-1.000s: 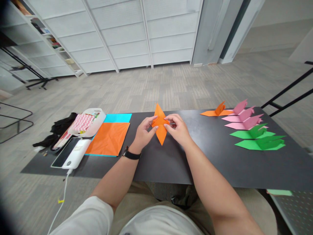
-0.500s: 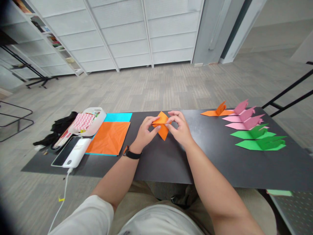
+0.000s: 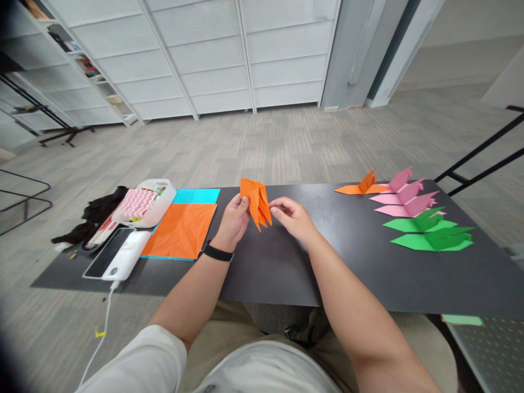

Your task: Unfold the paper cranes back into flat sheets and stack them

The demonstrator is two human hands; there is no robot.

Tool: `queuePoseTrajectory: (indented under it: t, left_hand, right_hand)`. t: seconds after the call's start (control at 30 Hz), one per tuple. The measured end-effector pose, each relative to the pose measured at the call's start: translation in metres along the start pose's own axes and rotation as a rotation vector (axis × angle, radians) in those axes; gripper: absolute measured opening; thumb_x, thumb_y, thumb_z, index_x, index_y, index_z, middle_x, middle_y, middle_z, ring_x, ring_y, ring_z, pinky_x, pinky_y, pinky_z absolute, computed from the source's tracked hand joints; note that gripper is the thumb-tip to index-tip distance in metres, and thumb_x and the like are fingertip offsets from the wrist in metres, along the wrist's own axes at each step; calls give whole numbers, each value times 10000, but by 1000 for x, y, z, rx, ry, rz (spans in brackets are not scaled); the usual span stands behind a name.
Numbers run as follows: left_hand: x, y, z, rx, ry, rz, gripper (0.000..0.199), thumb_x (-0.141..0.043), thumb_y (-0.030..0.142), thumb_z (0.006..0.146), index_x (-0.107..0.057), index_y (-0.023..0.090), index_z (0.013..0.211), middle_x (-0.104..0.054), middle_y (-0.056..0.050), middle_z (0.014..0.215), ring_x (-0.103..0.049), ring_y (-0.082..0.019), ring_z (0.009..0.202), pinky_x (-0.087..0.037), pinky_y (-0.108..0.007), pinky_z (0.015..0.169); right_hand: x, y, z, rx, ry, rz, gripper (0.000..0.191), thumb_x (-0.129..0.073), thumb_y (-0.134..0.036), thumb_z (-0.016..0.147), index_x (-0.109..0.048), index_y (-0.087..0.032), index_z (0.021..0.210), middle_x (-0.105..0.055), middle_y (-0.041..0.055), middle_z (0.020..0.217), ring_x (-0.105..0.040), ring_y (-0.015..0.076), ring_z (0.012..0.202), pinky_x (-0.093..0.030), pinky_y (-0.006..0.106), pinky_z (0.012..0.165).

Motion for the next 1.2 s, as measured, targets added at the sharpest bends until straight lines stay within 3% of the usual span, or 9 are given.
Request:
queuePoseTrajectory:
  t: [0.3,0.4,0.5,0.6,0.7,0.8,0.9,1.03,1.2]
  left_hand:
    - [-3,-14,2,100,-55,-17,552,-770,647,901,-603,212,1197,-742,-77,1105,-733,-194,992,-603,-370,929]
    - [7,-11,4,-12,78,139,555,-790,572,906,-546,234,1272,-697,-87,1191,-710,-181,1014,-596,-350,904]
    - [15,2,2,-192,193,381,385,-802,468,907,-616,222,1138,-655,-93,1233,-671,-180,1066,-574,-325,924]
    - [8,9,-1,-231,95,457,268,-690,469,990,-689,214,1071,-698,-87,1149,-677,-202,1080,-560,-348,977]
    - [1,10,-4,-176,-14,364,421,-504,574,1072,-692,214,1180,-732,-91,1182,-690,-218,1130,-542,-380,1042]
    - [-3,7,-4,-151,-50,339,459,-630,610,1007,-653,211,1233,-727,-103,1239,-693,-225,1163,-532,-383,1062]
    - [0,3,-1,-140,-4,361,416,-785,498,923,-648,205,1184,-740,-96,1184,-709,-217,1103,-543,-365,1014]
    - [12,4,2,-122,111,479,236,-717,431,965,-692,199,1002,-728,-30,949,-676,-173,871,-516,-298,824]
    - [25,12,6,-130,189,558,202,-689,397,970,-702,200,933,-695,-4,878,-631,-158,828,-469,-268,781]
  right_hand:
    - [-3,3,1,-65,1,33,380,-830,-624,787,-738,-263,858,-750,13,838,-671,202,780,-556,365,775]
    - [0,3,2,-86,21,52,421,-831,-656,772,-712,-254,810,-725,3,797,-642,186,746,-541,348,757]
    - [4,6,3,-124,58,71,461,-824,-689,765,-682,-250,785,-688,-9,741,-602,171,694,-520,337,724]
    - [6,10,4,-147,75,90,469,-827,-691,759,-672,-249,789,-674,-12,732,-584,165,675,-506,332,705]
    - [9,11,5,-125,103,73,449,-818,-674,779,-677,-247,797,-668,-10,733,-570,162,669,-486,324,681]
    - [14,10,6,-81,147,7,414,-789,-648,817,-680,-249,809,-654,-10,727,-555,166,670,-458,319,656]
    - [21,10,7,-57,180,-28,361,-764,-599,847,-679,-249,814,-629,-16,717,-537,165,669,-430,313,644]
    - [33,11,8,-48,220,-93,284,-720,-520,882,-678,-246,816,-605,-24,711,-528,164,669,-411,313,651]
    - [53,13,9,-47,338,-232,209,-687,-437,876,-689,-237,816,-623,-25,732,-544,163,695,-419,317,695]
Point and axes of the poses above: each hand's wrist, its own z-axis towards the middle knuckle, its own x-axis out of the back of the hand, y = z × x, the point moved 6 cm from there along z, towards the middle knuckle
